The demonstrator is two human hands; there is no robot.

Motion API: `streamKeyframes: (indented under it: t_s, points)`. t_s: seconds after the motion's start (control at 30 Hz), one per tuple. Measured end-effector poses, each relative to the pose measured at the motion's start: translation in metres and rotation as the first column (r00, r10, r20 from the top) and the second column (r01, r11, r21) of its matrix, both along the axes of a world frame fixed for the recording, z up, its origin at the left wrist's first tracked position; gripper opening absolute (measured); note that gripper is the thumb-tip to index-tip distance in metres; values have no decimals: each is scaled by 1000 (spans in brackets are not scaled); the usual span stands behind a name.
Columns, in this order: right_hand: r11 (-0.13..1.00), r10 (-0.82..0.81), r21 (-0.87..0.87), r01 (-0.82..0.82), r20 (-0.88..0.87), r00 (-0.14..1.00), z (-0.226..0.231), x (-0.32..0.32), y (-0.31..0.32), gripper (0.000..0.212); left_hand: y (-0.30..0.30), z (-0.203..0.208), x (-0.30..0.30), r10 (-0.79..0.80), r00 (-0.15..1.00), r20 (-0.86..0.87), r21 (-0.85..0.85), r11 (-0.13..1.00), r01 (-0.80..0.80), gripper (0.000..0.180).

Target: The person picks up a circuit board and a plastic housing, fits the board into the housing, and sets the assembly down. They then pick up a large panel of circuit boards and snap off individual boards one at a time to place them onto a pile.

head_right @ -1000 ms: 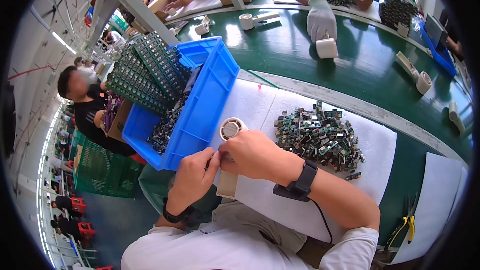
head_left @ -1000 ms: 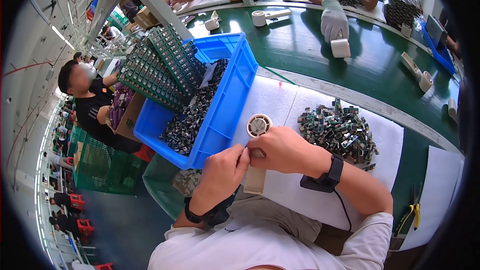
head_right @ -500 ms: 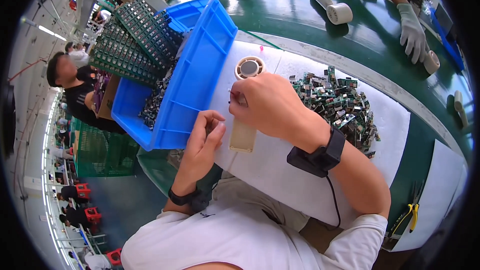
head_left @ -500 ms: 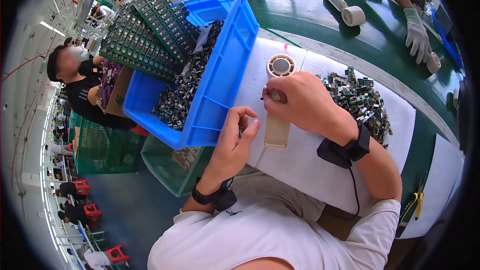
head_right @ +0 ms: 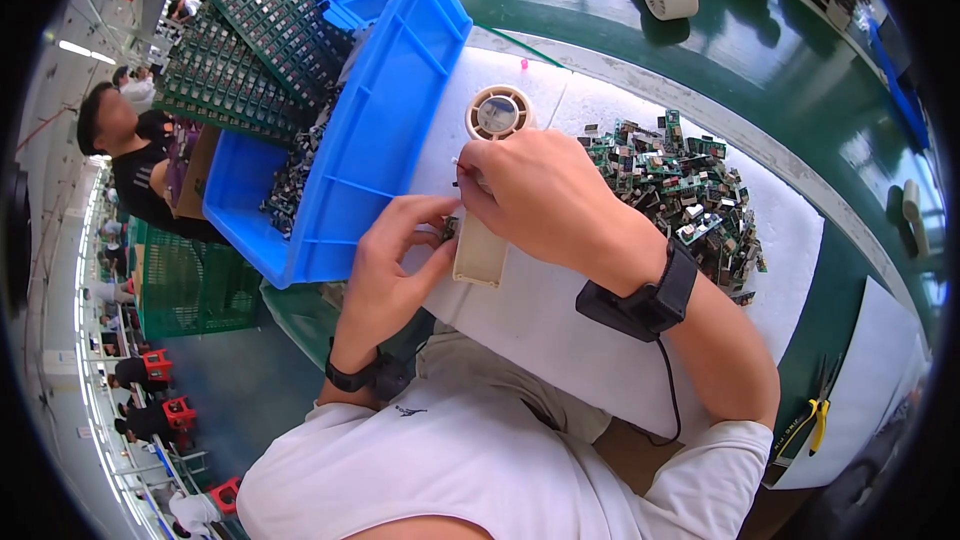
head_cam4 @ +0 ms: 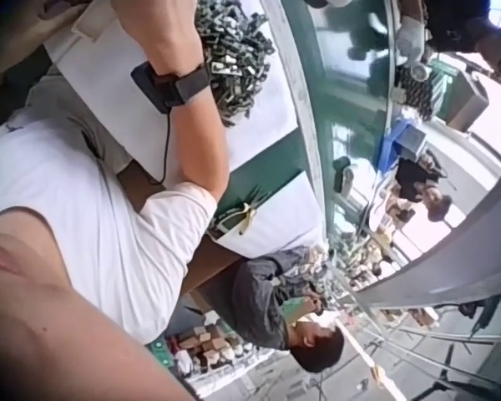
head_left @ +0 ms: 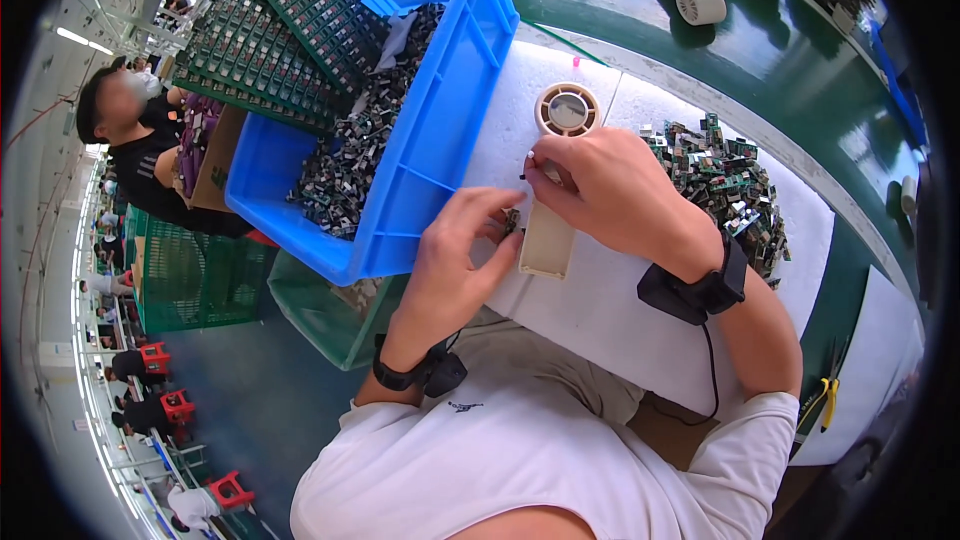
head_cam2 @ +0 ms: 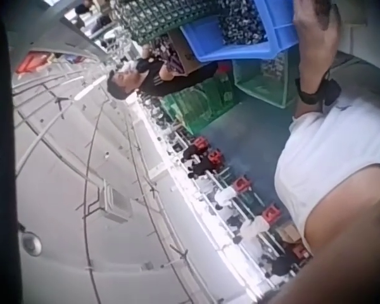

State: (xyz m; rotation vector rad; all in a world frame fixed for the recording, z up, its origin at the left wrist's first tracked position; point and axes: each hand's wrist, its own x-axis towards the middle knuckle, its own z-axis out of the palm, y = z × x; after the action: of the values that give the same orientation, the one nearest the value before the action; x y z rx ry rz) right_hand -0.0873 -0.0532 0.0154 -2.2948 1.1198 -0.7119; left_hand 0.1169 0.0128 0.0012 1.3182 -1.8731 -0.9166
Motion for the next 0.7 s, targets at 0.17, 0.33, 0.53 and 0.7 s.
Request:
streamKeyframes:
  t_s: [0.17, 0.33, 0.53, 0.7]
  points:
    - [1000, 20, -13, -21, -39, 999, 1, 1, 2, 17, 1, -4, -12, 188, 973, -132, 25, 982, -186, 46]
    - [1000, 21, -12, -22, -36, 999, 4, 3, 8, 17, -2, -18, -17, 278, 947, 161, -497, 852, -165, 47]
    - [999, -25, -49, 22, -55, 998, 1, 7, 11, 17, 0, -14, -17, 203, 960, 193, -461, 883, -94, 44]
    - [997, -23, -70, 9, -201, 979, 0, 6, 8, 16, 1, -6, -17, 260, 965, 38, -379, 897, -226, 40]
